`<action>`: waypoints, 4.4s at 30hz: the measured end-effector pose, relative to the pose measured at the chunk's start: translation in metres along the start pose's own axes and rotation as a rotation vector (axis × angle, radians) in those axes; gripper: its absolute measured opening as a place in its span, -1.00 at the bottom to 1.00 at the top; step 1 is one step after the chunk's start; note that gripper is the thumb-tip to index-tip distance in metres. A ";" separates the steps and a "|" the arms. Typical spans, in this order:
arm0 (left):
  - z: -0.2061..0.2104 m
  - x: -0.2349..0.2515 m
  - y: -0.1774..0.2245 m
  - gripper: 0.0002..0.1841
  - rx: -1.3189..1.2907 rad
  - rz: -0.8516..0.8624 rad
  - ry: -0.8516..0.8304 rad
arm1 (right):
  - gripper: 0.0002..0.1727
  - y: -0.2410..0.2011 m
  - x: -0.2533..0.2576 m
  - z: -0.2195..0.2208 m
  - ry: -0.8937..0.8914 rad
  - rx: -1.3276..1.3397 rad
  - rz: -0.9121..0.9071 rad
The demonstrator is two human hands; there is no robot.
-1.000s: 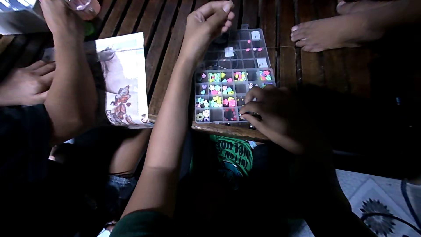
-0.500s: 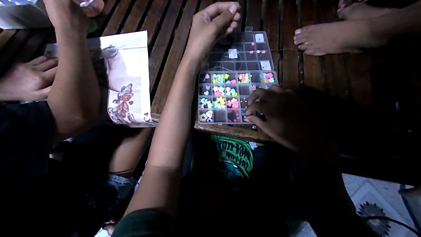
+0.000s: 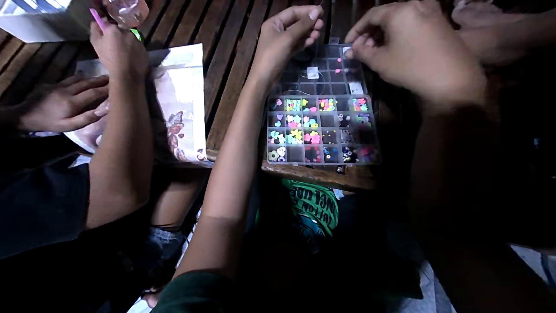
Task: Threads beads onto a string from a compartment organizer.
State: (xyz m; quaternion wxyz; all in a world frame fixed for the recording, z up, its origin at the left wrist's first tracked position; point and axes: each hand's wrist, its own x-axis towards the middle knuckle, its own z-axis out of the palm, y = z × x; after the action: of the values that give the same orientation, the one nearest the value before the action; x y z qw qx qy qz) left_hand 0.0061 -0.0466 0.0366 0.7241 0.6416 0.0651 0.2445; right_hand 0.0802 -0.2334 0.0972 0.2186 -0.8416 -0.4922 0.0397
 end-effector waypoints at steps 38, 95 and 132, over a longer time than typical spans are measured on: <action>-0.001 0.000 0.002 -0.85 -0.062 0.022 0.008 | -0.79 0.044 0.032 0.074 -0.002 0.078 -0.289; -0.034 0.006 0.002 -0.79 0.029 0.139 0.260 | -0.79 0.031 0.026 0.061 -0.004 0.598 0.057; -0.032 0.007 -0.001 -0.90 0.083 0.231 0.334 | -0.89 0.027 0.019 0.052 -0.105 0.877 -0.037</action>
State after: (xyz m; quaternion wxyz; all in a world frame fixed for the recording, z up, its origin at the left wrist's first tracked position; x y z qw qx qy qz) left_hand -0.0004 -0.0143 0.0317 0.6433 0.6246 0.1203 0.4261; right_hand 0.0977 -0.2113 0.0417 0.5305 -0.6570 -0.4544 0.2838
